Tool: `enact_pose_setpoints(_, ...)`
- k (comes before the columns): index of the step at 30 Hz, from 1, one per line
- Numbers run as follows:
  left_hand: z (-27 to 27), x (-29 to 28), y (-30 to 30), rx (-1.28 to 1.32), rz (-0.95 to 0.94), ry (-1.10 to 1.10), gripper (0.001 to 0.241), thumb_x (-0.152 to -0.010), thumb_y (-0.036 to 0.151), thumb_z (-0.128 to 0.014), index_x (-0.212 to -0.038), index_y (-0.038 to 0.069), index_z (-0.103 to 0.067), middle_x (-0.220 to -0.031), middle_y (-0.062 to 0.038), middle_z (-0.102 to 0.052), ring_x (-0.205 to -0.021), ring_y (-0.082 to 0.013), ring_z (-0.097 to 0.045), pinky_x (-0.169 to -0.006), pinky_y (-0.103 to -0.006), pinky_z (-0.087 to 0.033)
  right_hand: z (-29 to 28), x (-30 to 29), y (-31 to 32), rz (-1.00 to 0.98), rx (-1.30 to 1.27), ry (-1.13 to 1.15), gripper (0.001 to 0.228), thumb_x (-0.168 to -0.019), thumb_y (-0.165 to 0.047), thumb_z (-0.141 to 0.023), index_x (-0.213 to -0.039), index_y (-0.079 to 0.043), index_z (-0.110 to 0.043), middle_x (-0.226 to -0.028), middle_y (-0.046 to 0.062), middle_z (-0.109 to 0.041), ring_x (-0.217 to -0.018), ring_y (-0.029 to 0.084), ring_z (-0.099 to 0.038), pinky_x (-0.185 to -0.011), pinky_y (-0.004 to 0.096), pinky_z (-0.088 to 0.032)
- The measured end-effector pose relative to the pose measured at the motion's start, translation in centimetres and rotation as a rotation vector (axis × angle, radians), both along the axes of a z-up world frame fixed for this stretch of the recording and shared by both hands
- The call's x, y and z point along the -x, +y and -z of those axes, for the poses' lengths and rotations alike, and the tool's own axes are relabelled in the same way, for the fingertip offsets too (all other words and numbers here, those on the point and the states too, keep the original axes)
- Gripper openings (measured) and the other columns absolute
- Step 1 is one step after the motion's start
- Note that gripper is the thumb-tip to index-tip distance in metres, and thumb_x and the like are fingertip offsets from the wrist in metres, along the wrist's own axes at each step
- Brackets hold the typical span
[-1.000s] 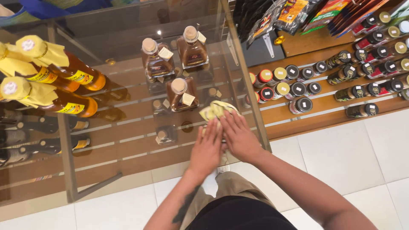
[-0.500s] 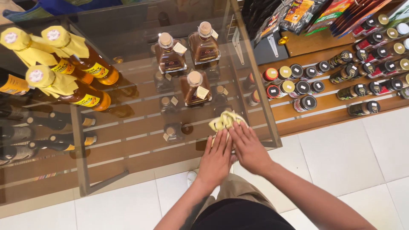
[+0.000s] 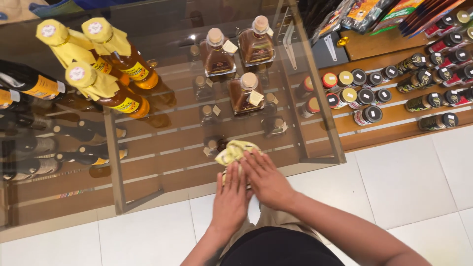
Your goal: Cleaning and organizing jars and bottles on a retail display shelf using a cloth.
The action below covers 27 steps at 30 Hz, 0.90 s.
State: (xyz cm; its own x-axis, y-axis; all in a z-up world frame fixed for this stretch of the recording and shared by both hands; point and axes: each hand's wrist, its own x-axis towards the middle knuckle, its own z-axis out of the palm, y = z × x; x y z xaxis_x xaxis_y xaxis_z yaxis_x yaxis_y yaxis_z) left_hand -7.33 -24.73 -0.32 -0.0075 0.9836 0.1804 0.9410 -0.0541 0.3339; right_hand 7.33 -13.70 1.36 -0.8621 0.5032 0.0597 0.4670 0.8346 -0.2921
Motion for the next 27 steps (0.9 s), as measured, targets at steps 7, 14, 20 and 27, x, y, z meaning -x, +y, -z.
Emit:
enact_pose_setpoints(7, -0.3, 4.0, 3.6, -0.004, 0.062, -0.091, 0.065, -0.102, 0.036, -0.05, -0.153, -0.003, -0.04, -0.164, -0.022, -0.031, -0.155, -0.0338, -0.023, -0.124, -0.0538, -0.014, -0.3, 3.4, 3.3, 0.05, -0.028, 0.023, 0.061, -0.097, -0.02, -0.051, -0.153, 0.002, -0.039, -0.161, 0.025, -0.035, -0.153, 0.041, -0.025, -0.122, 0.053, -0.019)
enact_pose_setpoints(14, -0.4, 8.1, -2.3, 0.033, -0.064, -0.009, 0.068, -0.1, 0.035, -0.049, -0.155, -0.003, -0.034, -0.164, -0.024, -0.028, -0.154, -0.0353, -0.021, -0.123, -0.0542, -0.013, 0.2, 9.6, -1.8, -0.007, -0.027, 0.096, 0.061, -0.097, -0.021, -0.05, -0.153, 0.002, -0.039, -0.161, 0.025, -0.036, -0.154, 0.042, -0.025, -0.125, 0.054, -0.017)
enact_pose_setpoints(20, 0.6, 3.8, -2.4, -0.022, 0.016, -0.014, 0.067, -0.103, 0.035, -0.048, -0.155, -0.004, -0.033, -0.164, -0.024, -0.027, -0.156, -0.034, -0.018, -0.124, -0.0549, -0.012, -0.3, 3.5, -3.2, 0.066, 0.008, 0.059, 0.058, -0.099, -0.018, -0.048, -0.154, 0.001, -0.039, -0.162, 0.025, -0.035, -0.154, 0.041, -0.025, -0.123, 0.054, -0.016)
enact_pose_setpoints(27, 0.5, -2.3, 4.8, -0.076, 0.212, -0.094, 0.066, -0.103, 0.037, -0.05, -0.154, -0.004, -0.041, -0.165, -0.021, -0.032, -0.158, -0.0326, -0.02, -0.127, -0.0533, -0.011, -1.2, -3.6, 1.5, 0.277, -0.003, -0.014, 0.059, -0.098, -0.017, -0.05, -0.154, -0.001, -0.037, -0.164, 0.022, -0.031, -0.154, 0.041, -0.022, -0.121, 0.054, -0.021)
